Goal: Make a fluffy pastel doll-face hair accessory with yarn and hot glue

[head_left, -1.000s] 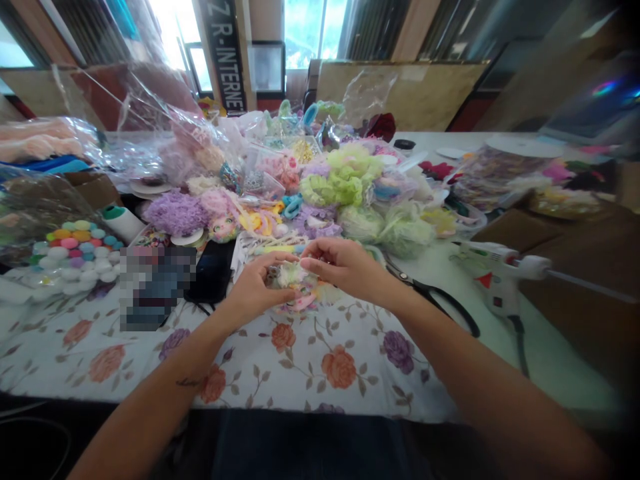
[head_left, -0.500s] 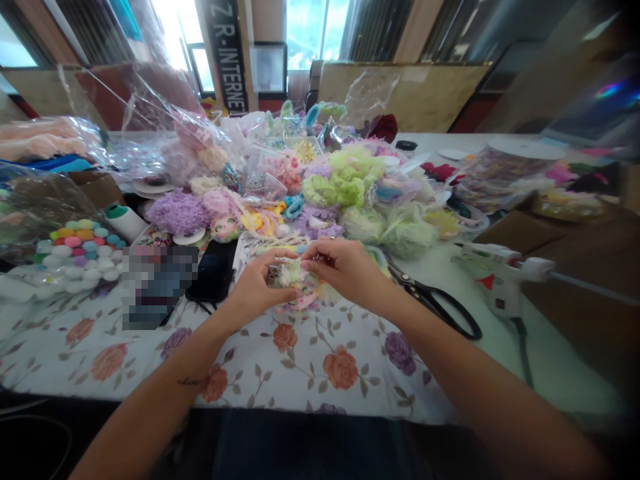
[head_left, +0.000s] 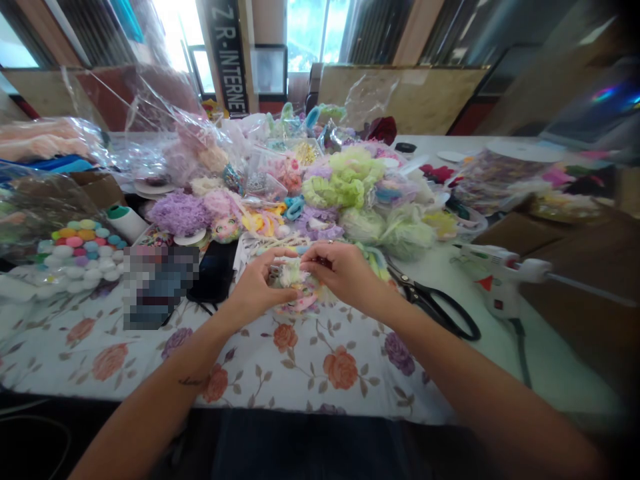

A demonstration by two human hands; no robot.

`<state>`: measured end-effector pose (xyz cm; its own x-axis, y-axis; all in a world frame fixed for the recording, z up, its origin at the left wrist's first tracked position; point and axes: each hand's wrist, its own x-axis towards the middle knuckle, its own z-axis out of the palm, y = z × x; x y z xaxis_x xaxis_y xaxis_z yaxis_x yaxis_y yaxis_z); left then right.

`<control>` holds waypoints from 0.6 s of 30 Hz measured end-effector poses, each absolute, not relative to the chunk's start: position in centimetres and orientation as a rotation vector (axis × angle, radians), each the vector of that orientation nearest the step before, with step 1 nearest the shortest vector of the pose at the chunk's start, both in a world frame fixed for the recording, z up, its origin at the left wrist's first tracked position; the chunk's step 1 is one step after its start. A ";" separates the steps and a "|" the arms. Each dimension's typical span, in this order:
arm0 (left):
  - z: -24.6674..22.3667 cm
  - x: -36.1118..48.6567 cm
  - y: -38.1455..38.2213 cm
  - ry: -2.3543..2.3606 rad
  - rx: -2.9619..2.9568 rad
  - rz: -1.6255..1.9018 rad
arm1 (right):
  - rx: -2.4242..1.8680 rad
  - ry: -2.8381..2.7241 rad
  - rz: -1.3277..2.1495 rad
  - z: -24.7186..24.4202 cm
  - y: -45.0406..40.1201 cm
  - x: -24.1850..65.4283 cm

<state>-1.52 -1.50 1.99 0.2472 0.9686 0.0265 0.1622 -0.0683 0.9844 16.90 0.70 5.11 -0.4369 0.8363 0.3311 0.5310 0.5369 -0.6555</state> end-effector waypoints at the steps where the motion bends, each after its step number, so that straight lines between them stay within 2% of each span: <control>1: 2.0 -1.5 -1.5 1.116 1.475 0.972 | -1.101 -2.130 0.627 5.1 0.7 16.9; 14: 2.0 -1.4 -1.6 1.145 1.486 0.973 | -1.099 -2.085 0.664 4.7 0.5 17.1; 18: 2.1 -1.5 -1.6 1.090 1.416 0.962 | -1.108 -2.020 0.788 4.8 0.7 17.4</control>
<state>-1.46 -1.58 2.11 0.2598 0.9656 -0.0044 0.1156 -0.0266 0.9929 17.37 0.66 4.82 -0.3959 0.8747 0.2794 0.4541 0.4509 -0.7684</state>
